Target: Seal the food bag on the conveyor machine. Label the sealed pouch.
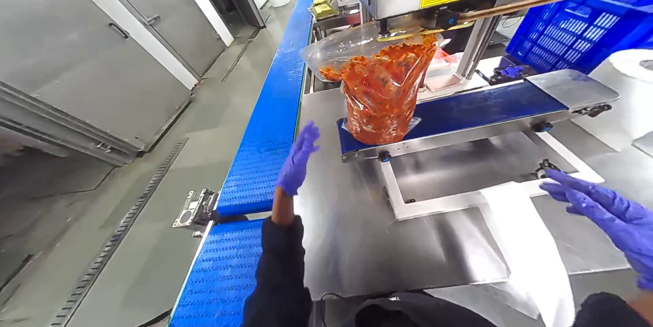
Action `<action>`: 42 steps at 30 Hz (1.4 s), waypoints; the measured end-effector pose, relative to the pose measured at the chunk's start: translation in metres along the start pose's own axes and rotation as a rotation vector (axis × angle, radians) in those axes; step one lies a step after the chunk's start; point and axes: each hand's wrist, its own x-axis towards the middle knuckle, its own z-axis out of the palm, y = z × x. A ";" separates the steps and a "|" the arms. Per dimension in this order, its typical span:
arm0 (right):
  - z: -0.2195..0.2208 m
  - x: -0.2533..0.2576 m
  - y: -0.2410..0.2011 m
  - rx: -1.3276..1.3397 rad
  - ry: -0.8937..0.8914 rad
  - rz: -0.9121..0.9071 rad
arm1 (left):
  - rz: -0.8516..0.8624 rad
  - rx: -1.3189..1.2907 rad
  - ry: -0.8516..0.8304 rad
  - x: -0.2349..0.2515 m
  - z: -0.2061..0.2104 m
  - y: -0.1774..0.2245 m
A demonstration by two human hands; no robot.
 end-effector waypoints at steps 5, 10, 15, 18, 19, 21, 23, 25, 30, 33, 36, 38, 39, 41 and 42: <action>0.042 0.073 -0.072 0.064 -0.129 -0.194 | 0.066 -0.190 0.152 0.091 -0.006 0.038; 0.104 0.147 -0.115 0.066 -0.171 -0.106 | 0.133 -0.454 0.090 0.131 0.007 0.058; 0.148 0.206 -0.131 0.122 -0.119 -0.064 | 0.201 -0.588 0.096 0.163 0.007 0.055; 0.172 0.242 -0.145 0.301 -0.053 -0.072 | 0.264 -0.619 0.119 0.169 0.004 0.057; 0.180 0.252 -0.149 0.351 -0.038 -0.078 | 0.281 -0.635 0.104 0.169 0.002 0.057; 0.192 0.265 -0.157 0.408 -0.044 -0.091 | 0.295 -0.639 0.107 0.169 -0.002 0.057; 0.204 0.274 -0.165 0.445 -0.058 -0.115 | 0.293 -0.640 0.133 0.166 -0.006 0.055; 0.218 0.281 -0.173 0.498 -0.042 -0.109 | 0.296 -0.646 0.162 0.162 -0.010 0.054; 0.254 0.268 -0.189 0.686 0.054 -0.057 | 0.254 -0.573 0.258 0.140 -0.016 0.051; 0.268 0.251 -0.190 0.685 0.089 -0.091 | 0.258 -0.550 0.330 0.114 -0.016 0.055; 0.277 0.218 -0.191 0.683 0.151 -0.190 | 0.356 -0.523 0.461 0.077 -0.007 0.060; 0.282 0.185 -0.192 0.712 0.171 -0.291 | 0.482 -0.463 0.538 0.044 -0.006 0.067; 0.284 0.168 -0.192 0.733 0.162 -0.354 | 0.545 -0.433 0.579 0.027 -0.005 0.074; 0.290 0.139 -0.190 0.740 0.135 -0.443 | 0.614 -0.414 0.618 -0.007 -0.005 0.084; 0.292 0.128 -0.191 0.746 0.101 -0.448 | 0.613 -0.404 0.634 -0.022 -0.006 0.084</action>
